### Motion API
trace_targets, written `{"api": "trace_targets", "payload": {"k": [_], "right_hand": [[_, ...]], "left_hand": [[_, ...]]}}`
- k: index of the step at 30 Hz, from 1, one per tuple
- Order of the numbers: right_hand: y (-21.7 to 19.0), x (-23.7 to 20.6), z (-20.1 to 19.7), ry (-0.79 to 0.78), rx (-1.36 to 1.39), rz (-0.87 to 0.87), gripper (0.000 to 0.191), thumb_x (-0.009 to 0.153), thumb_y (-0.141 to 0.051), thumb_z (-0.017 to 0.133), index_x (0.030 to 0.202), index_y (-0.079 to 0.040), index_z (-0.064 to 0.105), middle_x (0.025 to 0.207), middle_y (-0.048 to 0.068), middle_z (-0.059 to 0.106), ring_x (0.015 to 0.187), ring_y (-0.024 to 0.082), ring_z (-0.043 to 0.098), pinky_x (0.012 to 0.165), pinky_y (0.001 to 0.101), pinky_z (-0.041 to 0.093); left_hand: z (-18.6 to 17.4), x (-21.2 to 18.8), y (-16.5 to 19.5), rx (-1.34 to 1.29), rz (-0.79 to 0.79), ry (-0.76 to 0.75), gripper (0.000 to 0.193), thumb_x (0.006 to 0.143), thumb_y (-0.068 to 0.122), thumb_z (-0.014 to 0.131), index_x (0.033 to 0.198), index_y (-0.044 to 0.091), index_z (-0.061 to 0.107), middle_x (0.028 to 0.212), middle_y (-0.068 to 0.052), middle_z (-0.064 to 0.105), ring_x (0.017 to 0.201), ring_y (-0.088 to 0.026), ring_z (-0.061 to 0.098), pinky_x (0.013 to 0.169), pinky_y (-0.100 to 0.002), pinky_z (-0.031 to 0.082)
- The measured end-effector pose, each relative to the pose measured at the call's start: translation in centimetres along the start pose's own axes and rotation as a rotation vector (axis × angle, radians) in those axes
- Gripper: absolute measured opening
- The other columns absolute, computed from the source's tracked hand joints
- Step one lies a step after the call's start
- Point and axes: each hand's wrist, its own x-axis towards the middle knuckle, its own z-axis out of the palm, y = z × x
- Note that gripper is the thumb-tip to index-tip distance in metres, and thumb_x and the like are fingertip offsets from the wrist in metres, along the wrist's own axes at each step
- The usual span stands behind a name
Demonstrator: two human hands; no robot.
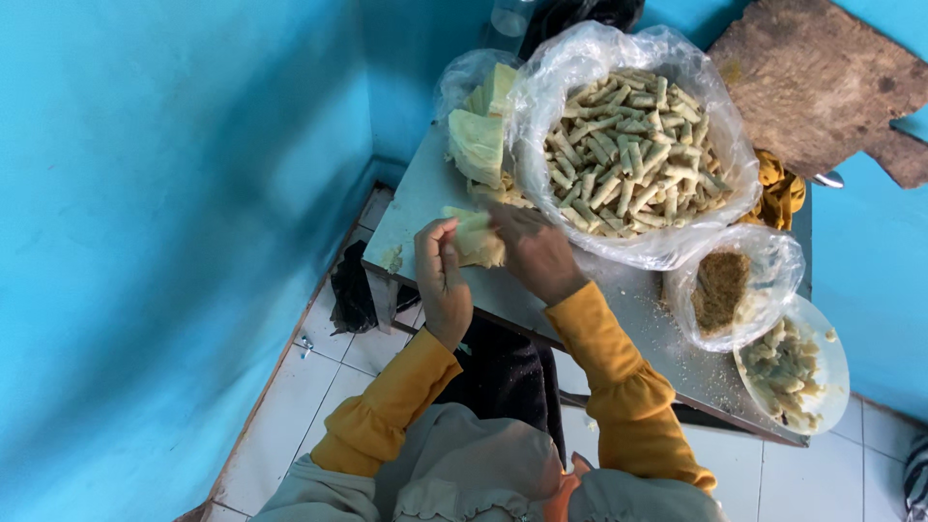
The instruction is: The person sits at a small table and shapes flat pieces of dough by hand, pinching and rolling them into small elongated pieces. They dip the shaped pieces into a brown powder in a plastic-lined bowl and place the finished pieces onto a plate, repeating the cycle while a large bag of already shaped pieces sits on the table.
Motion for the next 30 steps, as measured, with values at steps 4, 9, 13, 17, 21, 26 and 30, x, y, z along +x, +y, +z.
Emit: {"api": "trace_targets", "payload": {"k": [4, 9, 13, 17, 21, 26, 30], "right_hand": [[0.8, -1.0, -1.7, -0.039, 0.136, 0.128, 0.048, 0.096, 0.001, 0.069, 0.138, -0.009, 0.047, 0.105, 0.01, 0.076, 0.091, 0.028, 0.074, 0.074, 0.0374, 0.06], [0.1, -0.6, -0.4, 0.039, -0.017, -0.031, 0.07, 0.085, 0.004, 0.062, 0.151, -0.004, 0.041, 0.104, 0.016, 0.073, 0.088, 0.034, 0.074, 0.066, 0.0408, 0.059], [-0.4, 0.1, 0.4, -0.012, -0.062, 0.035, 0.063, 0.093, 0.007, 0.061, 0.151, -0.002, 0.04, 0.1, 0.018, 0.073, 0.074, 0.031, 0.072, 0.057, 0.0396, 0.058], [-0.5, -1.5, -3.3, -0.09, 0.079, 0.136, 0.041, 0.101, 0.002, 0.057, 0.136, -0.01, 0.041, 0.1, 0.015, 0.073, 0.077, 0.031, 0.073, 0.062, 0.0399, 0.059], [-1.0, -3.2, -7.3, -0.219, 0.412, 0.233, 0.052, 0.1, 0.004, 0.053, 0.149, -0.002, 0.036, 0.106, 0.018, 0.074, 0.088, 0.027, 0.074, 0.074, 0.0369, 0.059], [-1.9, -5.5, -8.5, -0.127, 0.718, 0.521, 0.053, 0.102, 0.001, 0.054, 0.152, 0.0, 0.038, 0.109, 0.017, 0.071, 0.101, 0.022, 0.066, 0.089, 0.0337, 0.054], [-3.2, -8.1, -6.7, 0.043, 1.134, 0.565, 0.065, 0.098, 0.001, 0.059, 0.155, 0.0, 0.03, 0.114, 0.015, 0.067, 0.106, 0.021, 0.063, 0.092, 0.0315, 0.054]], "left_hand": [[-0.2, 0.4, 0.2, 0.028, 0.05, -0.049, 0.028, 0.108, -0.003, 0.04, 0.128, 0.003, 0.058, 0.13, -0.011, 0.056, 0.117, -0.021, 0.058, 0.103, -0.03, 0.048], [-0.5, 0.6, 0.2, 0.022, 0.069, -0.072, 0.027, 0.106, -0.005, 0.041, 0.126, 0.003, 0.059, 0.13, -0.011, 0.057, 0.118, -0.023, 0.06, 0.102, -0.031, 0.048], [-0.9, 1.0, 1.3, 0.089, 0.134, -0.092, 0.028, 0.105, -0.003, 0.044, 0.127, 0.003, 0.059, 0.131, -0.013, 0.056, 0.122, -0.026, 0.06, 0.104, -0.035, 0.05], [-1.4, 1.6, 3.1, 0.121, 0.307, -0.283, 0.04, 0.096, 0.008, 0.063, 0.134, 0.0, 0.055, 0.138, -0.018, 0.054, 0.128, -0.03, 0.055, 0.103, -0.039, 0.05], [-0.6, 1.1, 3.6, 0.026, 0.255, -0.603, 0.057, 0.088, 0.019, 0.08, 0.135, -0.001, 0.055, 0.125, -0.016, 0.068, 0.117, -0.027, 0.066, 0.102, -0.037, 0.053], [1.6, -1.5, 1.2, -0.287, -0.262, -0.577, 0.023, 0.101, 0.012, 0.068, 0.117, -0.004, 0.065, 0.1, -0.01, 0.072, 0.088, -0.015, 0.07, 0.081, -0.028, 0.061], [2.3, -3.3, -0.5, -0.379, -0.472, -0.505, 0.021, 0.103, 0.013, 0.063, 0.108, -0.007, 0.069, 0.092, -0.01, 0.072, 0.073, -0.013, 0.068, 0.069, -0.026, 0.06]]}}
